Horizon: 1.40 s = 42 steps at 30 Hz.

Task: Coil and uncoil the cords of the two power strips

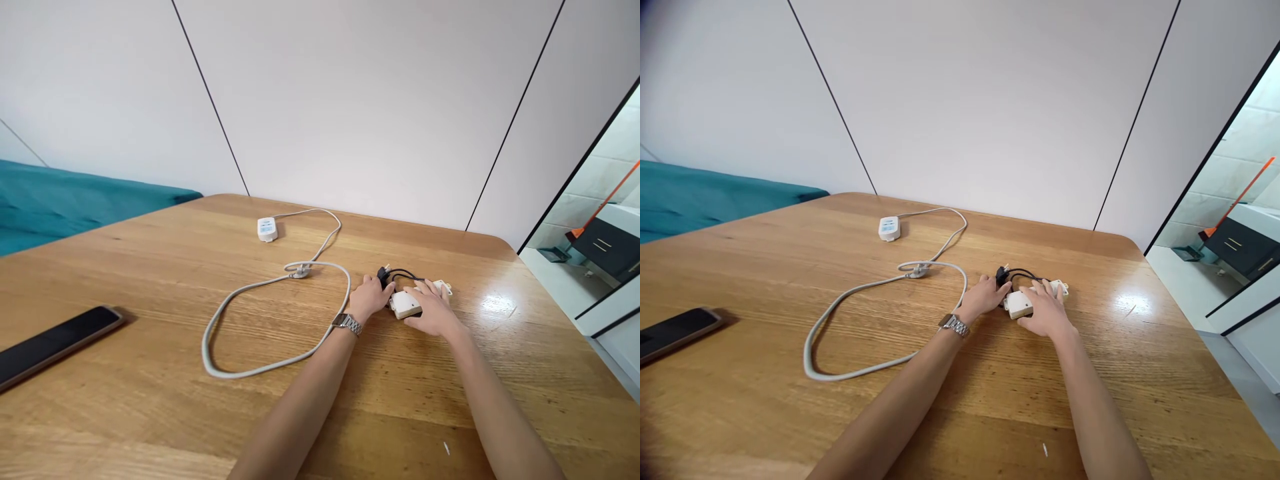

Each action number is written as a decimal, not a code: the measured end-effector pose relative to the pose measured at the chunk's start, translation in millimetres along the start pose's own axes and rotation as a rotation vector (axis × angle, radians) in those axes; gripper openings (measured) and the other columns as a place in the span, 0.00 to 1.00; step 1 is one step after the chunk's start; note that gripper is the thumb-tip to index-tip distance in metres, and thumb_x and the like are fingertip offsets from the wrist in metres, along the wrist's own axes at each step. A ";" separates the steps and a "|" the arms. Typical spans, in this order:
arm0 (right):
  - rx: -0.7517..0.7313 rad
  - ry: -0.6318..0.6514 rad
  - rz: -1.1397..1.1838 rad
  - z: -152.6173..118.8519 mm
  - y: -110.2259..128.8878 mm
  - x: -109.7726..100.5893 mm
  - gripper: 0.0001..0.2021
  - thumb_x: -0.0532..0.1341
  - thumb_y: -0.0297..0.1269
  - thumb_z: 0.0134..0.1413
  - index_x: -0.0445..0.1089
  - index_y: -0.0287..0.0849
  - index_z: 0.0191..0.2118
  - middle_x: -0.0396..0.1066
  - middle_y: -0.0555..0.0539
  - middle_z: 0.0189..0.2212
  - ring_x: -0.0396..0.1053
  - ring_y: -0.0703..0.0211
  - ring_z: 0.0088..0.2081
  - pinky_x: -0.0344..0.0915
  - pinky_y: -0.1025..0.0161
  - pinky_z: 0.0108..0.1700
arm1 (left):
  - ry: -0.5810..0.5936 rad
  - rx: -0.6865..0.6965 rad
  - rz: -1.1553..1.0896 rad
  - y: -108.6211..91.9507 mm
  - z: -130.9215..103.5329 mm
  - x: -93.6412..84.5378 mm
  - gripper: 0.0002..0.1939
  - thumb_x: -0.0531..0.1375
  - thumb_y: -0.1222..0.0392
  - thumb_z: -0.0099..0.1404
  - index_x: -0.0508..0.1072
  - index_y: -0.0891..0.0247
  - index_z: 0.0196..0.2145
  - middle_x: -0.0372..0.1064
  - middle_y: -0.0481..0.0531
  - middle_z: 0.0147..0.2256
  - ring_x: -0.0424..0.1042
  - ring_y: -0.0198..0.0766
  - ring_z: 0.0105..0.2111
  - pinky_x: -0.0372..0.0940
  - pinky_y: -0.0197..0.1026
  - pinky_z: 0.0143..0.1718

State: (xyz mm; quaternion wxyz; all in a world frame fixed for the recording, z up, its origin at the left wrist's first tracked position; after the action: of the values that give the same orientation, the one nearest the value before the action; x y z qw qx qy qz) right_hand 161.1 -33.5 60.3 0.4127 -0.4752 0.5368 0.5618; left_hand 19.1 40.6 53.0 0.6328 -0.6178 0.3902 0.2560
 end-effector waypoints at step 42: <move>0.536 -0.344 -0.297 1.9 -143.0 -28.9 0.23 0.52 0.46 0.62 0.66 0.41 0.57 0.69 0.32 0.50 0.64 0.38 0.51 0.54 0.45 0.49 | -0.452 0.494 0.010 46.5 -47.3 -95.9 0.14 0.54 0.52 0.66 0.75 0.63 0.39 0.75 0.57 0.41 0.71 0.47 0.44 0.63 0.48 0.50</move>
State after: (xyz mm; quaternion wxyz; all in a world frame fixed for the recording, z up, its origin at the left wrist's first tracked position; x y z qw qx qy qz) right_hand 306.2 -18.4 58.3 0.6845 -0.3210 0.5129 0.4067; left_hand -81.0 14.2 106.8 0.8327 -0.3713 0.2934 0.2874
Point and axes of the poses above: each hand's wrist, its own z-axis towards the middle knuckle, its own x-axis out of the palm, y = z × x, the point moved 7 cm from there along z, towards the middle knuckle
